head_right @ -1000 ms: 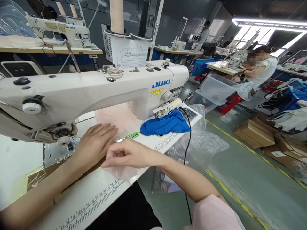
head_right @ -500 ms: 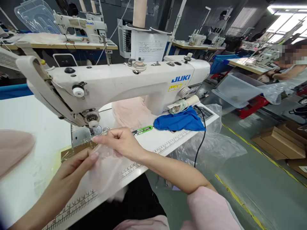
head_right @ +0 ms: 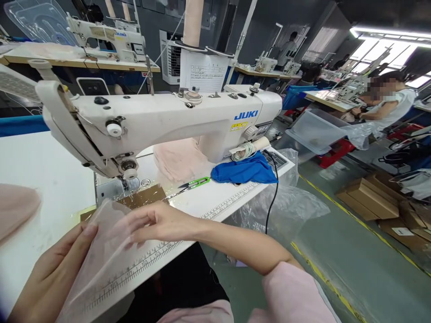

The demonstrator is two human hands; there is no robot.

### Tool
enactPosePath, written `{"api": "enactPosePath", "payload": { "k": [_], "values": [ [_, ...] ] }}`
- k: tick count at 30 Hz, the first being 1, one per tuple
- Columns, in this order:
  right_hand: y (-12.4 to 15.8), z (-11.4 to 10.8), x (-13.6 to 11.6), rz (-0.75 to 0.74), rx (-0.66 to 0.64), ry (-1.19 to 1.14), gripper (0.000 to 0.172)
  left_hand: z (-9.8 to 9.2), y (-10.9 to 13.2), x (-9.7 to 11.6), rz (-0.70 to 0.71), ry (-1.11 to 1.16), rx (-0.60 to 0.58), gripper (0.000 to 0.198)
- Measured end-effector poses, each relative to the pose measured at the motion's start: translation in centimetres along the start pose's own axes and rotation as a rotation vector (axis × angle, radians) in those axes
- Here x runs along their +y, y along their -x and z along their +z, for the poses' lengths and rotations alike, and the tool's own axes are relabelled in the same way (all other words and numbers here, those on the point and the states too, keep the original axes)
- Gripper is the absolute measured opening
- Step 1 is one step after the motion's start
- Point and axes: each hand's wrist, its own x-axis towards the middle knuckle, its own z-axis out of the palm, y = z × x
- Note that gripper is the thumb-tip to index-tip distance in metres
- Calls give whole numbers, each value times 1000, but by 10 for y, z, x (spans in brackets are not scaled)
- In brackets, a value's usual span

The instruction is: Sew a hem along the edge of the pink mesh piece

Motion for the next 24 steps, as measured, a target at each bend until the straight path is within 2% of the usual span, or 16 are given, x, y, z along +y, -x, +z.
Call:
{"api": "enactPosePath", "payload": {
  "k": [3,6,10,14,16,18,21,24],
  "values": [
    [-5,0,-3,-64,66,125,22,-2,3,-3,9,-66,-34,45],
    [-7,1,-8,-84,106,257,20,-4,5,-2,8,-122,12,47],
    [-9,2,-13,24,80,203,27,-3,7,1,53,-166,78,48],
    [-14,4,-11,134,43,106,36,0,8,-2,96,-163,14,45],
    [-17,7,-9,92,98,167,34,1,9,-2,75,-135,-10,41],
    [-20,13,-9,-7,225,345,32,0,10,1,59,-79,23,38],
    [-22,25,-11,-133,349,607,44,-5,11,10,74,27,46,40],
    [-22,31,-13,-152,302,646,43,-10,11,20,23,114,-113,36]
  ]
}}
